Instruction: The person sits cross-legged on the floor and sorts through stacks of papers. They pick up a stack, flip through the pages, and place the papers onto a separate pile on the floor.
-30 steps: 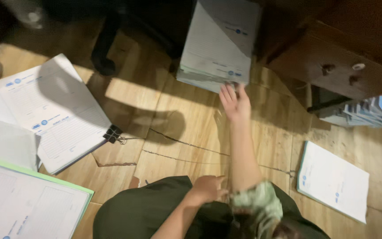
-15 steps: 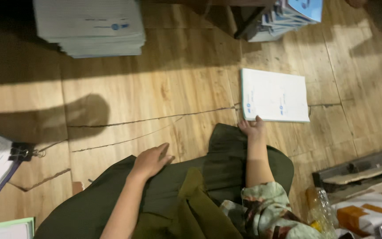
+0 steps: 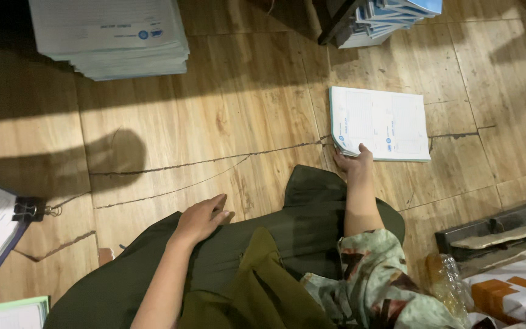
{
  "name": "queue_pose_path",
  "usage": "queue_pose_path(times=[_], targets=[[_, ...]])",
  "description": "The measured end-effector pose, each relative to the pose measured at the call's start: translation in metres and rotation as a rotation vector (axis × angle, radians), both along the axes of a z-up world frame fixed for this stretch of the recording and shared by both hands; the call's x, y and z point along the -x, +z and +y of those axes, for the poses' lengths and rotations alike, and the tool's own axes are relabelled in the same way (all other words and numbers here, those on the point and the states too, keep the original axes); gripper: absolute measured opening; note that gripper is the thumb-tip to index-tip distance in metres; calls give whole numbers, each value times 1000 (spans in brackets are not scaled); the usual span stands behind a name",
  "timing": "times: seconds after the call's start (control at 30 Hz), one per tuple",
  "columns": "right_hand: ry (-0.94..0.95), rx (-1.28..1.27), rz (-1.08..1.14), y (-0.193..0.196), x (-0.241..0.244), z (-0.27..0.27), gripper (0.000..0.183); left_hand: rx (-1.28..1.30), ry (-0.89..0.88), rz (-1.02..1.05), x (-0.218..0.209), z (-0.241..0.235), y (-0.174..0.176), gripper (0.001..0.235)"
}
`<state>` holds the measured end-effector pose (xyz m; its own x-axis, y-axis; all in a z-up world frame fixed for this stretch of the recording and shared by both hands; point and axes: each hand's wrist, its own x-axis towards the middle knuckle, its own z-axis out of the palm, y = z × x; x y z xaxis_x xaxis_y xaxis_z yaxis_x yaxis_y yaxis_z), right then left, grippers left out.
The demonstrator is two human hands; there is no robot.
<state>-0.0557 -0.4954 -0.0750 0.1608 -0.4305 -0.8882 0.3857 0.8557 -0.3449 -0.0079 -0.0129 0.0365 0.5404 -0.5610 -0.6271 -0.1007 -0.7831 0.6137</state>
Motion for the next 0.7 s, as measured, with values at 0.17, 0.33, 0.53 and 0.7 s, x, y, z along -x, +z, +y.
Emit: queue_pose_path(times=[0.17, 0.33, 0.53, 0.7], targets=[[309, 82, 173, -14, 3, -16, 66, -12, -18, -14, -1, 2, 10, 56], [232, 79, 152, -50, 1, -35, 57, 7, 1, -33, 2, 5, 0, 56], [200, 96, -2, -85, -11, -20, 39, 61, 36, -48, 4, 6, -9, 54], [321, 200, -143, -46, -32, 95, 67, 133, 119, -82, 5, 8, -36, 54]])
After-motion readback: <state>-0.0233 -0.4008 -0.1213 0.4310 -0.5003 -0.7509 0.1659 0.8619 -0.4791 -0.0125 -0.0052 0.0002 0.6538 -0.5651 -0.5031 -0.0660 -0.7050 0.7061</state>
